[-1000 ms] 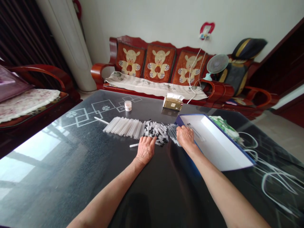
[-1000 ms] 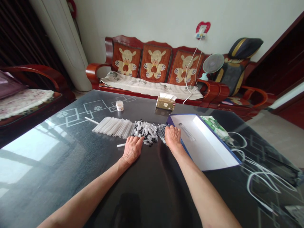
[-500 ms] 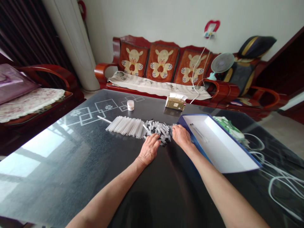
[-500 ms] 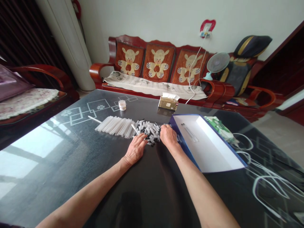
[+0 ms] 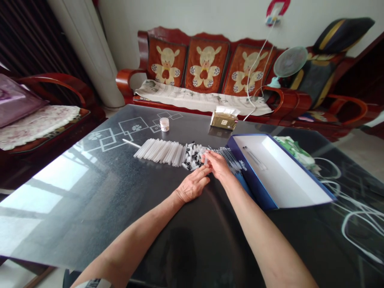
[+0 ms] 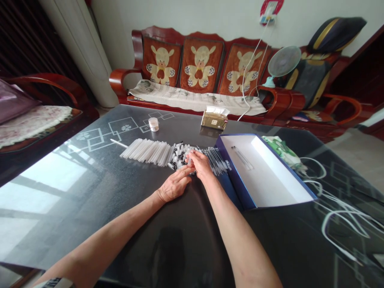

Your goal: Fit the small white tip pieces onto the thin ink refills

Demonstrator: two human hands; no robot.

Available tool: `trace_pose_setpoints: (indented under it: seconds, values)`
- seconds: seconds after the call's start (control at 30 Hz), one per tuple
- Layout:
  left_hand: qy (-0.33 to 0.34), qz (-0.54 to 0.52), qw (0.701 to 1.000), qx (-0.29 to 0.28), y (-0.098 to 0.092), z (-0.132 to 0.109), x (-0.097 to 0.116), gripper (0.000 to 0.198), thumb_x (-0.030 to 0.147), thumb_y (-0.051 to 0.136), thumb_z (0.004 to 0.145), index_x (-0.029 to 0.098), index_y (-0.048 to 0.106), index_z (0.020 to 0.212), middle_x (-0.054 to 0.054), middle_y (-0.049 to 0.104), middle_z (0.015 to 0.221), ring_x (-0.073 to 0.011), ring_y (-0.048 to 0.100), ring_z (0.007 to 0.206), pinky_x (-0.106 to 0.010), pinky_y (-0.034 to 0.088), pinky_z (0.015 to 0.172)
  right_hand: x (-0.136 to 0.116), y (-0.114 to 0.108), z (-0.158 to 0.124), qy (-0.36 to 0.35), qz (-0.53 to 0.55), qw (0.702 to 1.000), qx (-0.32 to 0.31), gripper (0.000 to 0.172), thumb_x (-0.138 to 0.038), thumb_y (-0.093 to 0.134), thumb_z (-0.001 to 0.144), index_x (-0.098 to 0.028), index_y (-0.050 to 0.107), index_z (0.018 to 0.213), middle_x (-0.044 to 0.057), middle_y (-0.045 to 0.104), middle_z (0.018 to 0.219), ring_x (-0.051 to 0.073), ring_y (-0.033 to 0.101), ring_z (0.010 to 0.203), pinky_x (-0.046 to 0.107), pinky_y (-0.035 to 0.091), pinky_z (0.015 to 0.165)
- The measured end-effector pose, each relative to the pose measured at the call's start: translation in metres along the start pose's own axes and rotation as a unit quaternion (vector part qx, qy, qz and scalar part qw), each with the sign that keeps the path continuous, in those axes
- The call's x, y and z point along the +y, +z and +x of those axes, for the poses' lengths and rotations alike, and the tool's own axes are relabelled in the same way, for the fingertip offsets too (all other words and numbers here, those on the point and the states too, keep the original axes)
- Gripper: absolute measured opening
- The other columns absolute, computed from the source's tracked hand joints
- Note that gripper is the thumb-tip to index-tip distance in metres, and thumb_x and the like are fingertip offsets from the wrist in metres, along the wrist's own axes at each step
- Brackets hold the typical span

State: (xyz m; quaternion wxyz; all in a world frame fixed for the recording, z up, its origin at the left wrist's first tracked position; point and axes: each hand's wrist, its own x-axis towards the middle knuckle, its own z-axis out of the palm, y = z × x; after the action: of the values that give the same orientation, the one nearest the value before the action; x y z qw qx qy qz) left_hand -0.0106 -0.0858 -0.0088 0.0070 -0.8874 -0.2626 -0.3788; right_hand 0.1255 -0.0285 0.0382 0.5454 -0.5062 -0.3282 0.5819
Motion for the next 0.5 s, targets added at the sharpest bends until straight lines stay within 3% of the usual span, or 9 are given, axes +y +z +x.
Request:
trace_pose_setpoints:
  seconds: [0.13,0.23,0.37,0.5]
  values:
    - [-0.036,-0.011,0.999,0.039,-0.004,-0.001,0.0,0.029,0.012,0.035,0.094,0.014,0.058,0.112,-0.014,0.052,0.138,-0.0198,0.042,0.134,-0.039,0.045,0.108,-0.002,-0.019,-0.007,-0.007,0.048,0.999,0.018,0.034,-0.033,0.08,0.059,-0.019,0.062,0.083,0.001,0.072,0.077,0.014,0.067,0.062,0.02,0.048,0.046]
    - [-0.087,0.01,0.996,0.033,-0.006,-0.002,0.001,0.033,0.014,0.031,0.095,0.016,0.056,0.116,-0.013,0.056,0.132,-0.0177,0.053,0.125,-0.032,0.05,0.101,0.003,-0.029,-0.017,-0.025,0.053,0.998,0.029,0.034,-0.034,0.08,0.06,-0.02,0.06,0.084,0.001,0.073,0.082,0.012,0.066,0.062,0.017,0.046,0.045]
    - [-0.175,0.084,0.98,-0.034,-0.008,0.008,0.006,0.033,0.016,0.034,0.095,0.017,0.054,0.122,-0.01,0.065,0.105,-0.0158,0.065,0.095,-0.028,0.053,0.087,0.015,-0.034,-0.031,-0.052,0.075,0.995,0.044,0.039,-0.034,0.081,0.058,-0.021,0.058,0.087,-0.002,0.071,0.082,0.01,0.066,0.064,0.018,0.051,0.053]
    - [-0.232,0.155,0.954,-0.111,-0.009,0.025,0.012,0.026,0.023,0.037,0.096,0.018,0.059,0.111,-0.006,0.063,0.084,-0.0175,0.062,0.076,-0.027,0.05,0.072,0.029,-0.032,-0.036,-0.076,0.096,0.991,0.045,0.04,-0.034,0.081,0.058,-0.022,0.058,0.09,-0.003,0.07,0.083,0.01,0.066,0.068,0.02,0.053,0.058]
